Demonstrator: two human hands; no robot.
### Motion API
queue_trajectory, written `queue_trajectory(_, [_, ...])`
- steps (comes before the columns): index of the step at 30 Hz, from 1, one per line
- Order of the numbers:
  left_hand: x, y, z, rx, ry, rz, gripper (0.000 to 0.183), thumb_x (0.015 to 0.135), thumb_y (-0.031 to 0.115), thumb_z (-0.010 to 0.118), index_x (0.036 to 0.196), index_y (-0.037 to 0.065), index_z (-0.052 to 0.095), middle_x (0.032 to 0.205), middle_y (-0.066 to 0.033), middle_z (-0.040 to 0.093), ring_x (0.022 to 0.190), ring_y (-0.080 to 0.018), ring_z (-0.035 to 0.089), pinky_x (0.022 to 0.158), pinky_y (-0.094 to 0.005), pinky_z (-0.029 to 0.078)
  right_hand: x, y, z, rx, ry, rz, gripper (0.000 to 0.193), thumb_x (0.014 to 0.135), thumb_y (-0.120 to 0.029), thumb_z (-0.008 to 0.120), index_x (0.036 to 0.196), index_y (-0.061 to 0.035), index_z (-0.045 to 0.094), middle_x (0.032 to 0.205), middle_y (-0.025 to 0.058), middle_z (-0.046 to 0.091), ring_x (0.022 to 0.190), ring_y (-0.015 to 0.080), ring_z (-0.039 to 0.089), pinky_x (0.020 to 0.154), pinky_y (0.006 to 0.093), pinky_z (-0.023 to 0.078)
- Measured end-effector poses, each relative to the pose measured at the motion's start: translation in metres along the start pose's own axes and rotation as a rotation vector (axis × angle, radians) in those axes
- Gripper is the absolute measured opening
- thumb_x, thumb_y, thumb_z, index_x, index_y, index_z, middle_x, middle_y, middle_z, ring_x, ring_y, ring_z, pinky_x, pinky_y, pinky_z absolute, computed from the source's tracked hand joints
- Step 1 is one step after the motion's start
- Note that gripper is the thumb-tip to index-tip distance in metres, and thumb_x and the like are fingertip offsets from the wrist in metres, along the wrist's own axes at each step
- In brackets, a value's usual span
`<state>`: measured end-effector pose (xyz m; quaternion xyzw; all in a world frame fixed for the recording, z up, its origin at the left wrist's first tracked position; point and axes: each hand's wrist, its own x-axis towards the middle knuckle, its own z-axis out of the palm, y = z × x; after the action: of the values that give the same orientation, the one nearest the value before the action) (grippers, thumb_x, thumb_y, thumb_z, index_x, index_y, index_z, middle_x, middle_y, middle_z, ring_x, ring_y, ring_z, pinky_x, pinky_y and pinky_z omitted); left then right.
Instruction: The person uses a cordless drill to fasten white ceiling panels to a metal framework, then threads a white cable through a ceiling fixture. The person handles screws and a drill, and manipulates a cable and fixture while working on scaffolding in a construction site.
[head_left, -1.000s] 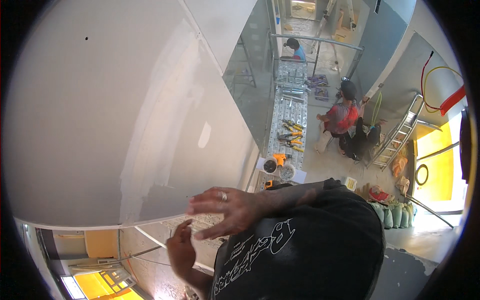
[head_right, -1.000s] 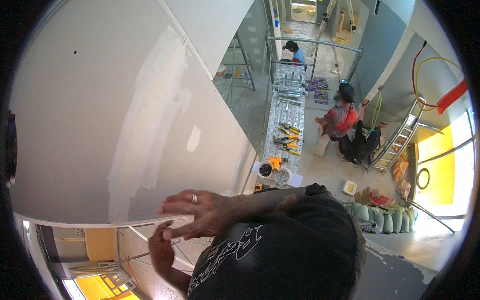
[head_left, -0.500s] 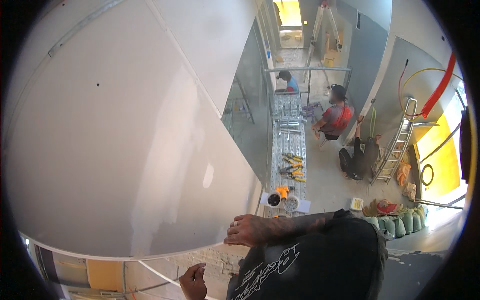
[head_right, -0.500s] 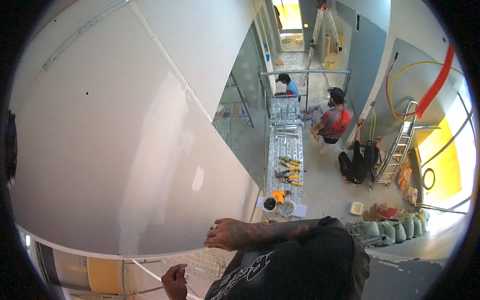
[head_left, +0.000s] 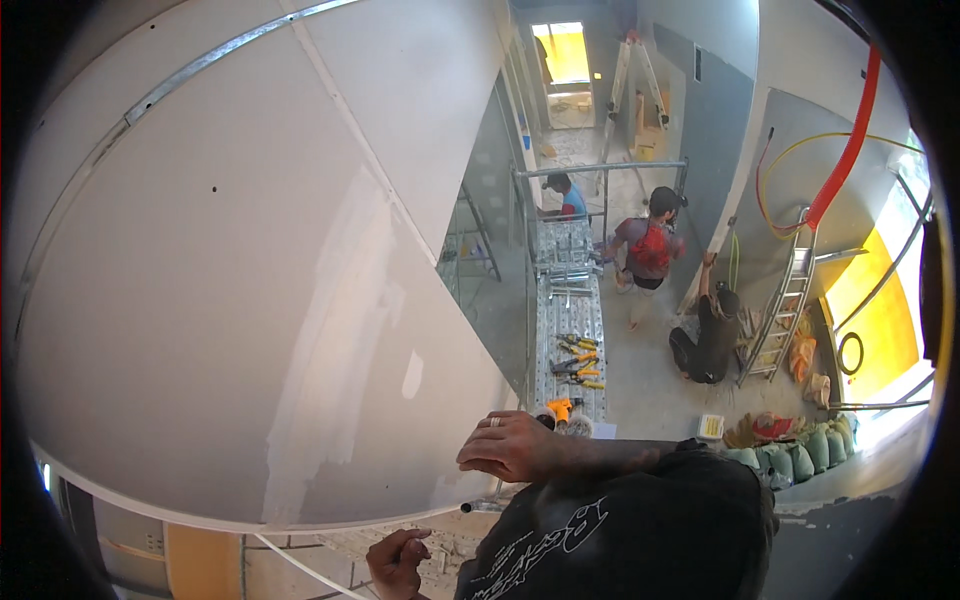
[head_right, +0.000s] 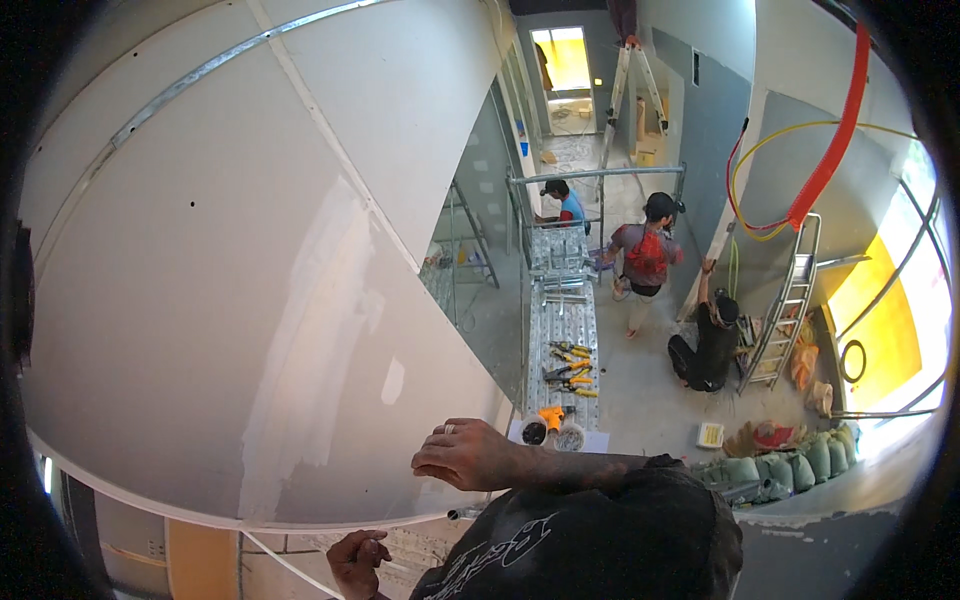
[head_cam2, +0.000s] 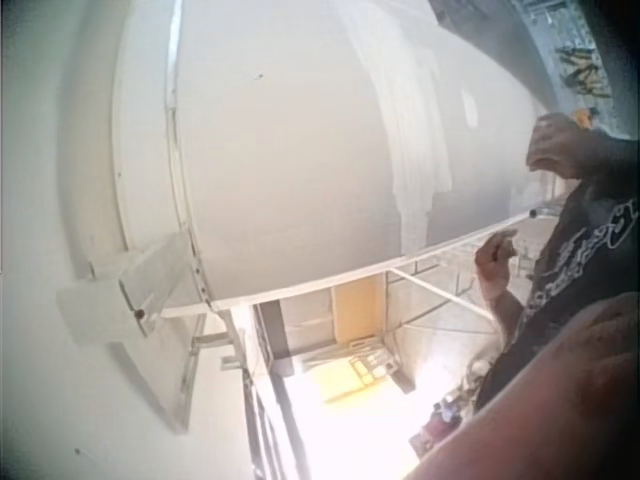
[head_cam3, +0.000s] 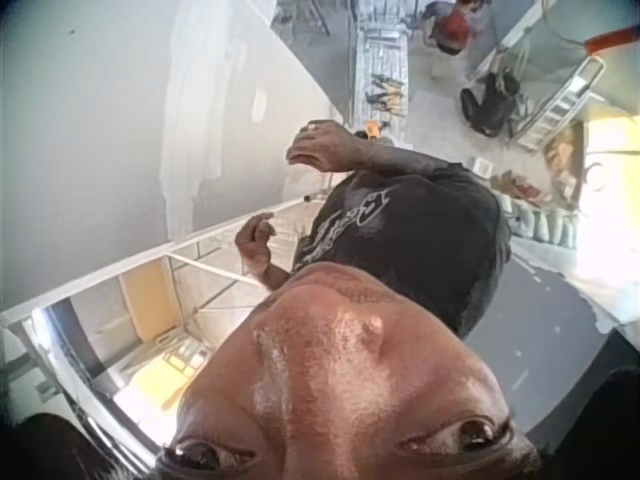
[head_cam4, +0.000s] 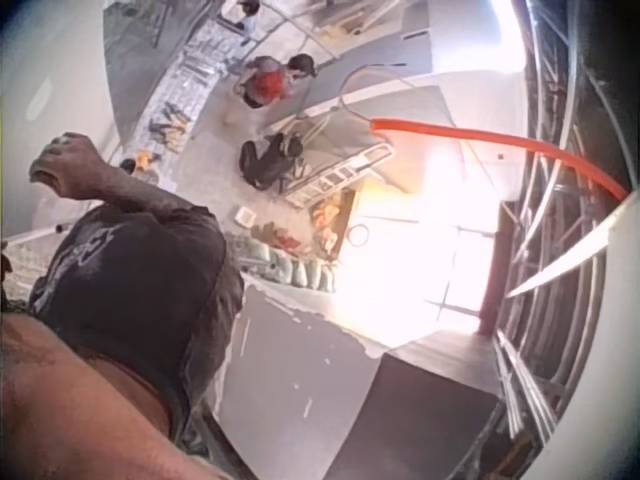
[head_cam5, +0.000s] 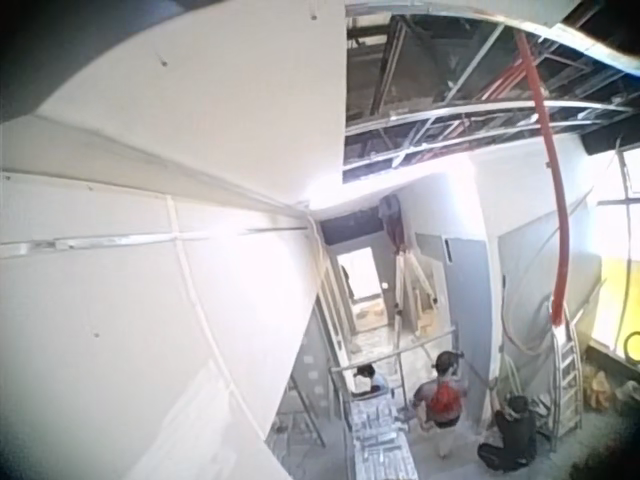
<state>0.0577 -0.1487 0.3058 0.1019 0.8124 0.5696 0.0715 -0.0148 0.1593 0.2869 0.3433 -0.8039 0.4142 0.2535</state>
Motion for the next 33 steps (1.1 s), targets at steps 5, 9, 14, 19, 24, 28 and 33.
queue_trajectory(5, [0.004, 0.007, 0.016, -0.129, 0.024, -0.070, 0.023, 0.102, 0.014, 0.061, 0.113, -0.003, 0.071, 0.072, -0.0024, 0.063, 0.063, -0.0082, 0.050, 0.057, -0.0240, 0.041, -0.001, -0.003, 0.003, 0.077, -0.021, -0.034, 0.013, 0.095, -0.023, 0.071, 0.098, -0.0105, 0.070, 0.093, 0.0044, 0.073, 0.088, 0.0215, 0.071, 0.079, 0.0375, 0.055])
queue_trajectory(9, [0.003, 0.007, 0.020, -0.093, 0.023, -0.072, 0.023, 0.102, 0.012, 0.059, 0.112, -0.004, 0.071, 0.071, -0.0027, 0.062, 0.063, -0.0087, 0.051, 0.057, -0.0241, 0.042, -0.001, -0.011, 0.011, 0.107, -0.077, -0.050, 0.013, 0.095, -0.022, 0.071, 0.099, -0.0103, 0.070, 0.095, 0.0050, 0.073, 0.089, 0.0221, 0.071, 0.080, 0.0378, 0.055])
queue_trajectory(14, [0.007, 0.004, 0.018, -0.038, -0.037, -0.123, 0.018, 0.097, 0.006, 0.062, 0.107, -0.004, 0.072, 0.076, -0.0093, 0.069, 0.066, -0.0133, 0.061, 0.063, -0.0273, 0.049, -0.001, -0.016, 0.020, 0.137, -0.055, -0.084, 0.013, 0.095, -0.022, 0.071, 0.099, -0.0101, 0.070, 0.092, 0.0049, 0.073, 0.086, 0.0228, 0.071, 0.078, 0.0379, 0.055])
queue_trajectory(19, [0.001, -0.006, 0.023, -0.114, -0.089, -0.174, 0.016, 0.094, -0.001, 0.063, 0.107, -0.004, 0.072, 0.077, -0.0084, 0.069, 0.069, -0.0118, 0.064, 0.064, -0.0253, 0.051, -0.005, -0.025, 0.027, 0.102, 0.015, 0.012, 0.013, 0.091, -0.020, 0.076, 0.097, -0.0098, 0.071, 0.089, 0.0058, 0.073, 0.080, 0.0218, 0.071, 0.073, 0.0368, 0.055])
queue_trajectory(24, [0.003, -0.015, 0.037, -0.179, -0.124, -0.153, 0.014, 0.095, 0.002, 0.065, 0.107, -0.004, 0.070, 0.080, -0.0074, 0.071, 0.070, -0.0112, 0.065, 0.068, -0.0256, 0.053, -0.010, -0.034, 0.033, 0.163, 0.062, 0.151, 0.013, 0.089, -0.019, 0.078, 0.093, -0.0086, 0.072, 0.085, 0.0070, 0.073, 0.077, 0.0225, 0.072, 0.070, 0.0371, 0.055])
queue_trajectory(28, [0.005, -0.016, 0.045, -0.274, -0.114, -0.064, 0.011, 0.093, -0.004, 0.064, 0.104, -0.004, 0.067, 0.091, -0.0093, 0.071, 0.074, -0.0127, 0.067, 0.070, -0.0265, 0.055, -0.012, -0.037, 0.035, 0.200, 0.051, 0.172, 0.012, 0.088, -0.016, 0.078, 0.093, -0.0071, 0.071, 0.084, 0.0083, 0.073, 0.076, 0.0247, 0.072, 0.069, 0.0382, 0.055])
queue_trajectory(33, [0.004, -0.015, 0.055, -0.248, -0.122, -0.097, 0.011, 0.093, -0.005, 0.064, 0.104, -0.004, 0.066, 0.092, -0.0093, 0.071, 0.075, -0.0131, 0.068, 0.071, -0.0271, 0.055, -0.015, -0.035, 0.033, 0.204, 0.064, 0.174, 0.012, 0.088, -0.013, 0.078, 0.093, -0.0055, 0.071, 0.084, 0.0092, 0.073, 0.076, 0.0256, 0.072, 0.070, 0.0386, 0.055])
